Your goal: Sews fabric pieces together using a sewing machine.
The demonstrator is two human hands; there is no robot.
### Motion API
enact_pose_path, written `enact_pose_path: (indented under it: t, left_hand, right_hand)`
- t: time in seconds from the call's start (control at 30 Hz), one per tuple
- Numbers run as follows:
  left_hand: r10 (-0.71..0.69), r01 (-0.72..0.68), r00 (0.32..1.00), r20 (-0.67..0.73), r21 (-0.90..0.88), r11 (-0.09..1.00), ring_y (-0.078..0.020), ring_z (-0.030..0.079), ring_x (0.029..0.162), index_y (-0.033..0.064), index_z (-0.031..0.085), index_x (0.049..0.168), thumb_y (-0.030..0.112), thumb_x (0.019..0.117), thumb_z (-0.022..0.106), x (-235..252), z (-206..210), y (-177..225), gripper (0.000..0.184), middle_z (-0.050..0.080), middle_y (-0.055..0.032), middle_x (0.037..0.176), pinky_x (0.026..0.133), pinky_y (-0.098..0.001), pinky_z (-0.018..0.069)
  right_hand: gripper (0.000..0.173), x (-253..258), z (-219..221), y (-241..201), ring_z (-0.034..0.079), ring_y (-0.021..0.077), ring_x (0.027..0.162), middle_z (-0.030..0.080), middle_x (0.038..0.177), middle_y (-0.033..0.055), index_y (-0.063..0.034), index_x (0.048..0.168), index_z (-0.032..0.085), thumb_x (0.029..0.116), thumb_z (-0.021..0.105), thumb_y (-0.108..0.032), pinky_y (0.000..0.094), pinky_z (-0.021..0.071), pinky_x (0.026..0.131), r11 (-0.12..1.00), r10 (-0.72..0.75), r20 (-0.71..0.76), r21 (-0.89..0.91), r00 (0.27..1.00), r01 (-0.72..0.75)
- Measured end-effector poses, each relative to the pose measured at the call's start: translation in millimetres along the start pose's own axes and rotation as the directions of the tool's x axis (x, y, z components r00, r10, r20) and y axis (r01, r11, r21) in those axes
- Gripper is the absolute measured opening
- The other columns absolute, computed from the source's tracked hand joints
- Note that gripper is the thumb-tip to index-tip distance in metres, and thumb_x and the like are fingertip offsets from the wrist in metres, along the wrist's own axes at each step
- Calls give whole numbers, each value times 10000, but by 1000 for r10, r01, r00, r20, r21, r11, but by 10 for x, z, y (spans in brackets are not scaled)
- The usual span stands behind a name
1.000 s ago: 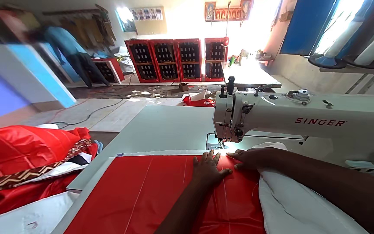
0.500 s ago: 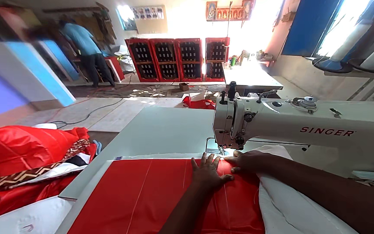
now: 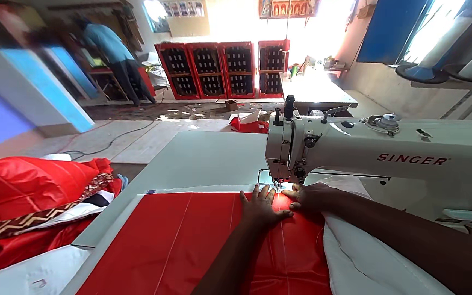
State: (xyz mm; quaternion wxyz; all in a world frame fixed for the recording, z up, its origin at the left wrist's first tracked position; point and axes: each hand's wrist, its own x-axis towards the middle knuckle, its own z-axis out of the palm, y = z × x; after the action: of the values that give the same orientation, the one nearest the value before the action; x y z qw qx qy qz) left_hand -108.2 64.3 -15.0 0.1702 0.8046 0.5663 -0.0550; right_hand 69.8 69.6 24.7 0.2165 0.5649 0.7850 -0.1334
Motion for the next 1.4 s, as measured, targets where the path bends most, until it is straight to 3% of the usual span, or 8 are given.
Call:
enact_pose_path:
  t: [0.23, 0.37, 0.6, 1.1, 1.2, 1.27, 1.33, 1.4]
  left_hand:
    - [-10, 10, 1000, 22, 18, 1000, -270, 36, 1605, 231, 222, 1654, 850, 874, 449, -149, 35, 31, 1021, 156, 15, 1731, 1178, -743, -15]
    - [-24, 23, 997, 72, 12, 1000, -289, 41, 1603, 233, 213, 1655, 839, 868, 487, -123, -54, 45, 1031, 167, 12, 1728, 1175, -750, -2]
    - [-30, 32, 996, 78, -19, 999, -329, 12, 1600, 249, 199, 1659, 840, 851, 519, 30, -117, -5, 1051, 130, 3, 1736, 1153, -780, -10]
    - [2, -1, 996, 84, -18, 1000, -335, -10, 1600, 223, 237, 1650, 832, 869, 500, 125, -117, -20, 1024, 98, -17, 1741, 1143, -790, -20]
    - [52, -40, 996, 72, -169, 985, -346, 217, 1556, 215, 453, 1558, 524, 1005, 590, 260, -283, -146, 648, 323, -41, 1669, 1120, -775, 157]
    - [70, -70, 997, -7, -271, 960, -358, 433, 1431, 156, 596, 1436, 225, 1077, 495, 412, -416, -272, 379, 552, -103, 1497, 1086, -688, 312]
    - [154, -185, 980, -129, -284, 941, -367, 548, 1336, 26, 616, 1375, 122, 1094, 437, 603, -406, -366, 347, 637, -201, 1355, 1138, -571, 372]
    - [269, -319, 929, -254, -180, 931, -383, 624, 1216, -64, 683, 1200, 180, 1052, 560, 854, -246, -430, 310, 682, -248, 1209, 1095, -550, 428]
  right_hand:
    - [689, -175, 60, -86, 630, 364, 1114, 454, 1489, 173, -276, 1650, 197, 1059, 466, -506, 583, 496, 908, 998, 28, 16, 64, 999, -29]
    - [698, -121, 6, -85, 620, 383, 1126, 443, 1492, 198, -255, 1645, 222, 1050, 499, -492, 593, 489, 915, 998, 19, 29, 55, 999, -21]
    - [712, 49, -72, -9, 534, 404, 1319, 396, 1587, 200, -240, 1643, 237, 1041, 528, -484, 636, 443, 991, 997, 3, 42, 74, 999, -6]
    - [691, 41, -117, 0, 596, 404, 1219, 438, 1559, 170, -261, 1640, 242, 1046, 518, -480, 629, 476, 922, 998, 37, 57, 48, 998, -40]
    - [679, 25, -129, 0, 586, 397, 1241, 451, 1553, 165, -265, 1634, 259, 1046, 509, -493, 628, 465, 942, 998, 34, 56, 52, 998, -37]
    - [677, 22, -132, 9, 575, 404, 1262, 444, 1561, 171, -267, 1637, 252, 1049, 515, -477, 634, 455, 961, 997, 23, 59, 67, 998, -27]
    - [675, 18, -130, 6, 578, 398, 1253, 439, 1562, 169, -268, 1638, 248, 1051, 507, -480, 623, 460, 950, 998, 19, 65, 52, 998, -22]
    - [667, 9, -128, 6, 595, 393, 1223, 465, 1538, 172, -264, 1632, 268, 1050, 496, -497, 615, 468, 938, 999, 23, 59, 40, 998, -25]
